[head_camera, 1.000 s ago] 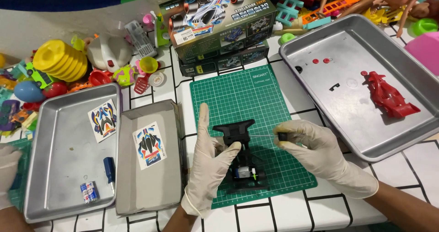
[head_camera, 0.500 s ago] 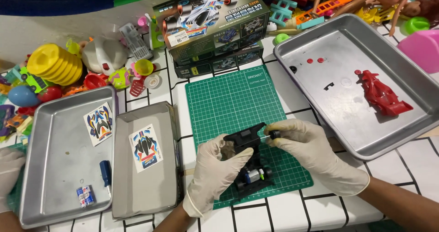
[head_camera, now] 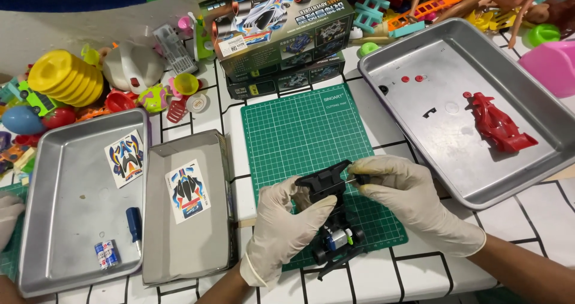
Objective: Assembling a small plastic toy car model by fitting wheels and chassis components together on a cutting mat.
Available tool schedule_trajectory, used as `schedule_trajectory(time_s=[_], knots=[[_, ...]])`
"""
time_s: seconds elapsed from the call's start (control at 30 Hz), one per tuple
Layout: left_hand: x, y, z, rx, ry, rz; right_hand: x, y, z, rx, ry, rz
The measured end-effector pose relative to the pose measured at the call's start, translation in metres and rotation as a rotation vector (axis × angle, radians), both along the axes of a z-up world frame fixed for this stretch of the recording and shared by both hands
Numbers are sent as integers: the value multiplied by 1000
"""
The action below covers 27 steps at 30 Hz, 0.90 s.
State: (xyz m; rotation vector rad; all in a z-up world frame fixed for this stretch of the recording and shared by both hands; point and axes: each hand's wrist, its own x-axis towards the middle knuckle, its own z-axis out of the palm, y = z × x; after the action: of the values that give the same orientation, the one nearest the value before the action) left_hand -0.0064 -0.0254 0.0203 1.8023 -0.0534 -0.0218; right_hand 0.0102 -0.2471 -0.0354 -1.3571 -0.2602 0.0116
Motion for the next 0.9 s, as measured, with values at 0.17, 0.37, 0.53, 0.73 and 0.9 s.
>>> schedule_trajectory(time_s=[0.17, 0.37, 0.53, 0.73, 0.9], knots=[[-6, -1, 2, -148, 45, 4, 3, -3, -9, 134, 251, 49], [-10, -4, 9, -20, -62, -10, -4, 1, -25, 190, 154, 35], [-14, -7, 16, 54, -103, -30, 2, -7, -28, 210, 329, 141], [-10, -7, 17, 40, -103, -52, 1, -6, -25, 242, 224, 173], [-5, -11, 6, -53, 27, -34, -2, -5, -22, 148, 269, 19]])
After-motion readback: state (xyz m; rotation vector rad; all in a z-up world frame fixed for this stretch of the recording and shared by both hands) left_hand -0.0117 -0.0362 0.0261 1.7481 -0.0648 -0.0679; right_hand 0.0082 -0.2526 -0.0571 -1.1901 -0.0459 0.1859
